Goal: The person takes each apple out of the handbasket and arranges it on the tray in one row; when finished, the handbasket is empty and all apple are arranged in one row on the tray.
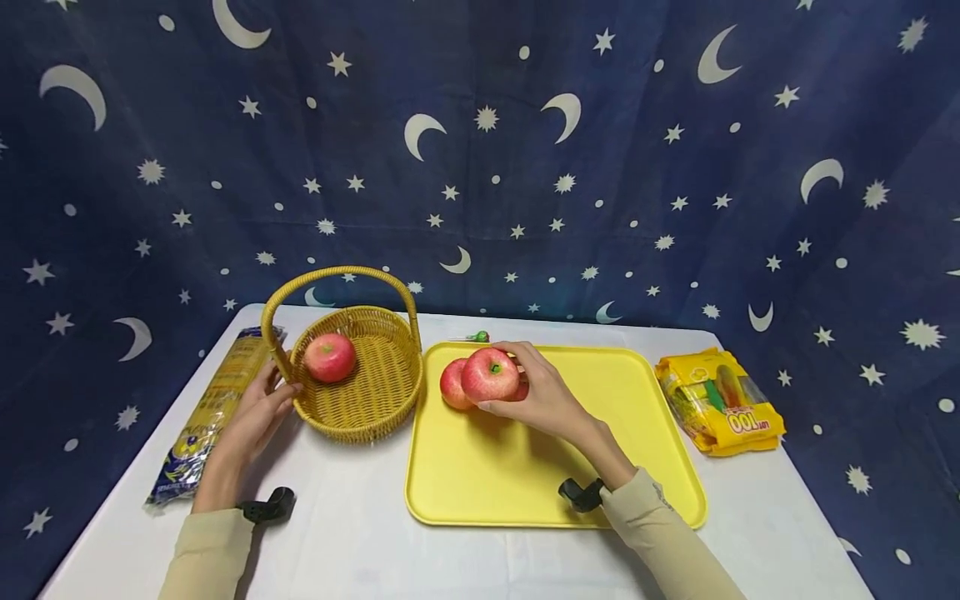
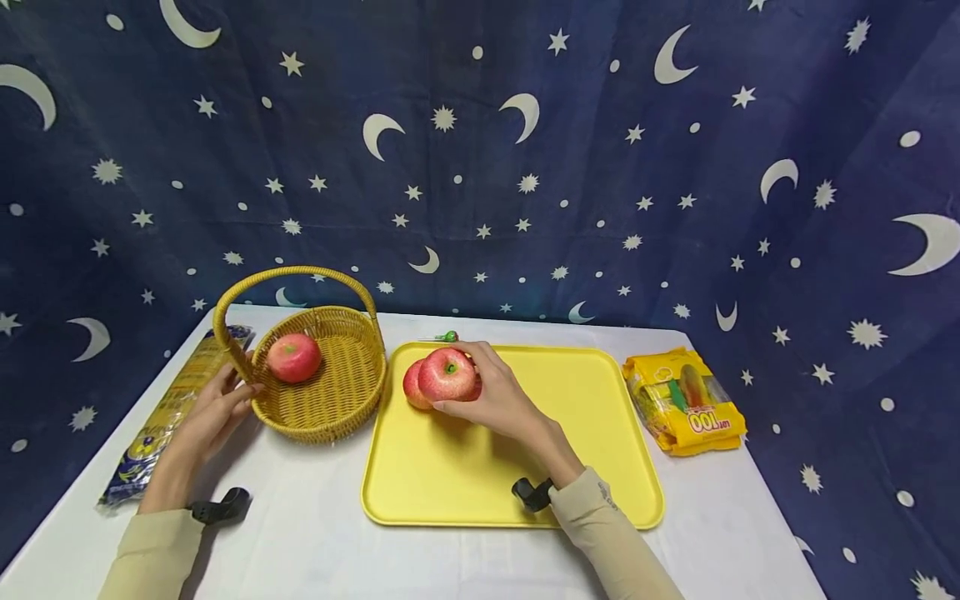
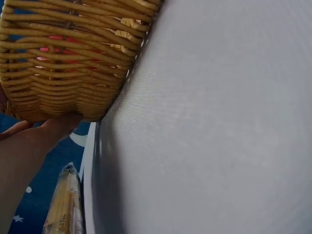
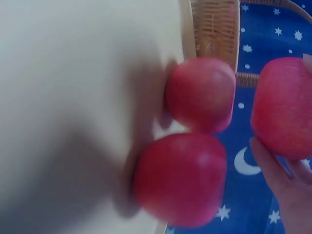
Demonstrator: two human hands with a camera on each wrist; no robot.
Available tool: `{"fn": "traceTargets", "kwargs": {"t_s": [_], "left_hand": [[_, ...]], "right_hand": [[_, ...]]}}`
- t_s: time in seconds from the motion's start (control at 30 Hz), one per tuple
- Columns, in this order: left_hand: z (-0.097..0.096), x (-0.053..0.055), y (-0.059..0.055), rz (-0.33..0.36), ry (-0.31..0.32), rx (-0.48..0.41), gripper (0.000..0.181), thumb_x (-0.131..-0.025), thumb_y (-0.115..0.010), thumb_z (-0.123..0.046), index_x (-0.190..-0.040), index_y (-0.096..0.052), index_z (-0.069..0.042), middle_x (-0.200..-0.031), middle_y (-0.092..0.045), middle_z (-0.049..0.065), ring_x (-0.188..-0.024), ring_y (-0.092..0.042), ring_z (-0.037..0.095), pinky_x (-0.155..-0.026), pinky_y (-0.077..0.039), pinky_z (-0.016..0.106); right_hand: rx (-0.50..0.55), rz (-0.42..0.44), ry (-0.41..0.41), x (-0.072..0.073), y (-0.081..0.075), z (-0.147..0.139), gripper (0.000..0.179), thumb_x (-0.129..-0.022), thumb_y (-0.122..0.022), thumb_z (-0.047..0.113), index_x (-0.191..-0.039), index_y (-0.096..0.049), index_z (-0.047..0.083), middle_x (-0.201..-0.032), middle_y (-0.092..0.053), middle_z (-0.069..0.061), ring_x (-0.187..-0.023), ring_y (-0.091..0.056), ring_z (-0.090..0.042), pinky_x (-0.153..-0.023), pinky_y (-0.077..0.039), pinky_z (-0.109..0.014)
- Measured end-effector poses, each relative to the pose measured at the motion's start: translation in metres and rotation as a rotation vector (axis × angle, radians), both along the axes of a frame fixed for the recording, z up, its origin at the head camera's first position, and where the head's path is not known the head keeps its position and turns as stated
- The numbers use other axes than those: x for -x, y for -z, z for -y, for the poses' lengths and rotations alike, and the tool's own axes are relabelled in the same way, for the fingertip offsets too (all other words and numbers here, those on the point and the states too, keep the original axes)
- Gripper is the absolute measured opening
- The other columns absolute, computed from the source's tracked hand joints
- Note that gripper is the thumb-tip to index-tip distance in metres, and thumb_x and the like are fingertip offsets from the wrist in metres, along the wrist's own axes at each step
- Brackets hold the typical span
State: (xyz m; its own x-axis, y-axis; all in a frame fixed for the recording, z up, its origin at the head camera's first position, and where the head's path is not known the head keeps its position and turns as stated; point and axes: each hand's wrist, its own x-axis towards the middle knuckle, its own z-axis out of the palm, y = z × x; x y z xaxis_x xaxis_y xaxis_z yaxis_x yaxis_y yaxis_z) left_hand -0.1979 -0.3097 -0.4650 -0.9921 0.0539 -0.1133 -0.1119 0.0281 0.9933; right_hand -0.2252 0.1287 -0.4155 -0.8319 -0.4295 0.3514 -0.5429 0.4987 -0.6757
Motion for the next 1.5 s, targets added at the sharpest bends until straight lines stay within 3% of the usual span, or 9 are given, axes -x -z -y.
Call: {"fn": "traceTargets", "kwargs": {"t_s": [0.23,0.47,0.67,0.8,0.93,1.17,1.33,1.5], "left_hand": [[-0.001,0.003,0.002,-0.006,0.004,-0.021,0.079,-0.105,-0.047,-0.005,-0.166,0.003,-0.012,-0.172,0.004,0.019,-0.146,-0.025,0.021,-0.097,-0.044,0.008],[0.000,0.001,-0.001,-0.008,0.012,-0.034,0.082,-0.105,-0.048,-0.006,-0.166,0.005,-0.014,-0.171,0.003,0.022,-0.145,-0.025,0.022,-0.097,-0.045,0.008],[-0.001,0.000,0.000,-0.035,0.034,-0.053,0.084,-0.105,-0.049,-0.005,-0.165,0.008,-0.012,-0.170,0.004,0.025,-0.131,-0.038,0.005,-0.094,-0.047,0.007],[0.000,0.000,0.001,-0.049,0.040,-0.054,0.082,-0.106,-0.050,-0.007,-0.165,0.006,-0.008,-0.167,-0.001,0.028,-0.121,-0.045,-0.003,-0.095,-0.047,0.007],[0.000,0.000,0.000,-0.054,0.036,-0.053,0.080,-0.106,-0.050,-0.007,-0.165,0.004,-0.005,-0.165,-0.003,0.030,-0.120,-0.046,-0.003,-0.095,-0.047,0.007],[0.002,-0.001,0.000,-0.055,0.049,-0.054,0.082,-0.106,-0.050,-0.007,-0.165,0.007,-0.008,-0.167,0.004,0.031,-0.123,-0.045,-0.002,-0.095,-0.045,0.005],[0.003,-0.001,-0.001,-0.040,0.056,-0.038,0.083,-0.106,-0.050,-0.008,-0.166,0.007,-0.012,-0.170,0.003,0.027,-0.130,-0.042,0.002,-0.095,-0.045,0.005],[0.002,0.000,-0.001,-0.041,0.052,-0.033,0.081,-0.106,-0.049,-0.007,-0.165,0.005,-0.009,-0.168,-0.001,0.029,-0.127,-0.044,0.000,-0.095,-0.045,0.006]], "right_hand": [[0.009,0.005,0.032,-0.008,-0.001,-0.035,0.081,-0.074,-0.094,0.029,-0.142,-0.053,0.017,-0.136,-0.058,-0.003,-0.122,-0.059,-0.021,-0.096,-0.060,-0.043],[0.038,0.010,0.087,-0.013,-0.002,-0.064,0.080,-0.074,-0.094,0.028,-0.142,-0.054,0.015,-0.138,-0.059,-0.005,-0.124,-0.059,-0.024,-0.096,-0.059,-0.048],[-0.006,0.004,0.162,-0.016,0.000,-0.088,0.080,-0.073,-0.094,0.026,-0.141,-0.054,0.012,-0.136,-0.061,-0.007,-0.117,-0.063,-0.025,-0.094,-0.060,-0.047],[-0.026,0.051,0.207,-0.017,0.003,-0.101,0.082,-0.075,-0.093,0.030,-0.143,-0.051,0.011,-0.137,-0.060,-0.010,-0.116,-0.063,-0.029,-0.095,-0.059,-0.048],[-0.029,0.100,0.227,-0.015,0.011,-0.111,0.083,-0.077,-0.092,0.030,-0.145,-0.049,0.009,-0.139,-0.059,-0.013,-0.119,-0.062,-0.032,-0.097,-0.059,-0.050],[-0.034,0.142,0.232,-0.007,0.027,-0.125,0.081,-0.078,-0.091,0.024,-0.144,-0.048,0.006,-0.138,-0.058,-0.017,-0.118,-0.061,-0.034,-0.097,-0.058,-0.050],[-0.043,0.173,0.248,0.000,0.036,-0.131,0.081,-0.077,-0.091,0.023,-0.143,-0.049,0.005,-0.138,-0.058,-0.018,-0.113,-0.062,-0.034,-0.095,-0.060,-0.046],[-0.071,0.197,0.251,0.004,0.044,-0.132,0.080,-0.077,-0.092,0.027,-0.142,-0.050,0.006,-0.136,-0.059,-0.017,-0.109,-0.063,-0.033,-0.093,-0.058,-0.043]]}}
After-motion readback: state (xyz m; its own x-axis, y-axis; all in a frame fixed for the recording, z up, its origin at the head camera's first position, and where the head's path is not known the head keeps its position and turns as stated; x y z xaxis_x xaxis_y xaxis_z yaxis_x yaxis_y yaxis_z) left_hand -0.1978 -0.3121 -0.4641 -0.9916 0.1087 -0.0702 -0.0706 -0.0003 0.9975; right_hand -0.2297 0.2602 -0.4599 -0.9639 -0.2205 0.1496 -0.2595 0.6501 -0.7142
